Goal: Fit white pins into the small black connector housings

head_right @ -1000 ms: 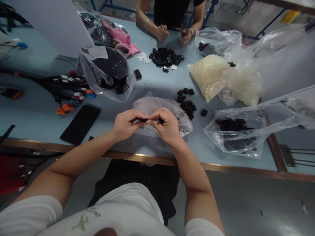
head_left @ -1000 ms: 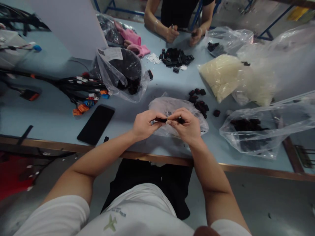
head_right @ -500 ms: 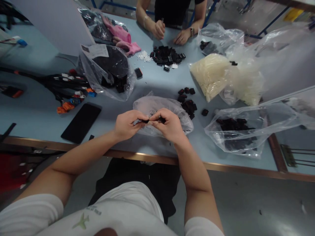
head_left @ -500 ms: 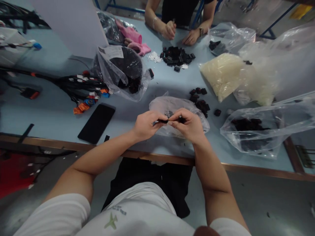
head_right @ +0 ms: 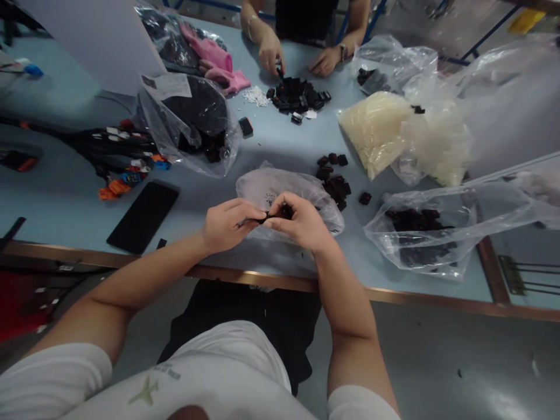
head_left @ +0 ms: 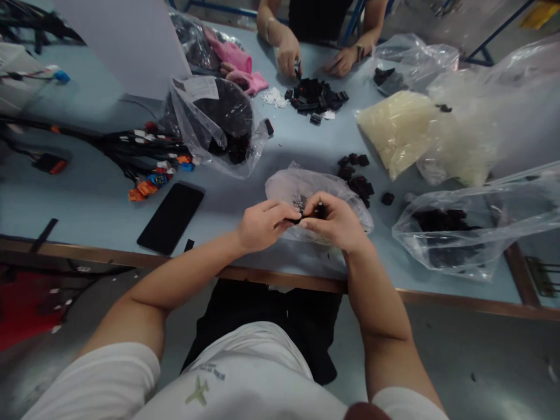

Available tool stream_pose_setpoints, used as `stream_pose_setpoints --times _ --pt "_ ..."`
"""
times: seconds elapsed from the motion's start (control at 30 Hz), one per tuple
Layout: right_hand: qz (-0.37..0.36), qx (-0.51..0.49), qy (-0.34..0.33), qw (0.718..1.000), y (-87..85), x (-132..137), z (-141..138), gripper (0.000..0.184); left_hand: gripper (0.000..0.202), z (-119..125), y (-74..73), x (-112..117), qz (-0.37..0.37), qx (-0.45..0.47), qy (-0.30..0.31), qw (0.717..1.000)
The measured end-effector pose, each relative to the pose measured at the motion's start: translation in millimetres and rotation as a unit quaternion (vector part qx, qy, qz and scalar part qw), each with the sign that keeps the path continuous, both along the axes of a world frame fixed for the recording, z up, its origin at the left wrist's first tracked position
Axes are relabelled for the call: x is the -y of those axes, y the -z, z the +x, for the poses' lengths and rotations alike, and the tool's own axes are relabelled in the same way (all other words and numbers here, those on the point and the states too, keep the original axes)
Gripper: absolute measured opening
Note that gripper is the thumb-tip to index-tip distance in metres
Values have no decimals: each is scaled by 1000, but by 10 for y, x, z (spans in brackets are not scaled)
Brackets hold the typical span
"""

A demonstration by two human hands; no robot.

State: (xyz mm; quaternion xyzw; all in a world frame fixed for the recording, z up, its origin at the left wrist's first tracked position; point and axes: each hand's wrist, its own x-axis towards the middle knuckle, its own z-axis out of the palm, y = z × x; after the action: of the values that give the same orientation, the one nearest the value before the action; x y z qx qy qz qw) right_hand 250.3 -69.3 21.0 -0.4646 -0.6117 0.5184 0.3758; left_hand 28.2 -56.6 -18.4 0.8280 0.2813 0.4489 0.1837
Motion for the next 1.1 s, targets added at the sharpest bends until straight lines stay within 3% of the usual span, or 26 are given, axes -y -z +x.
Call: stream_pose_setpoints --times 0.1,0.17,0.33,0.47,0.6,0.77,0.87,0.97,1.1 --pt "-95 -46 -27 994 40 -37 -18 44 10 11 7 -2 8 14 16 1000" --pt "-112 -58 -19 992 57 -47 -34 45 8 14 0 -19 -8 22 14 1000" --pt "-26 -20 58 998 -5 -34 33 40 16 4 -72 -71 -105 36 -35 993" --pt "62 93 104 988 -47 -44 172 23 27 -14 -90 -97 -156 70 -33 985" --pt "124 255 80 956 42 -106 257 7 23 -45 -104 -115 -132 74 -11 988" --pt "116 457 5 882 125 -130 210 14 18 -74 -151 -118 -126 53 -35 990" --pt "85 511 -49 854 113 -113 110 16 22 -69 -130 -120 -144 58 -37 987" --pt "68 548 -60 832 97 -109 39 20 37 -62 -81 -118 -181 66 -28 981" --pt "83 547 -59 831 94 -115 51 20 47 -62 -43 -109 -222 61 -19 973"
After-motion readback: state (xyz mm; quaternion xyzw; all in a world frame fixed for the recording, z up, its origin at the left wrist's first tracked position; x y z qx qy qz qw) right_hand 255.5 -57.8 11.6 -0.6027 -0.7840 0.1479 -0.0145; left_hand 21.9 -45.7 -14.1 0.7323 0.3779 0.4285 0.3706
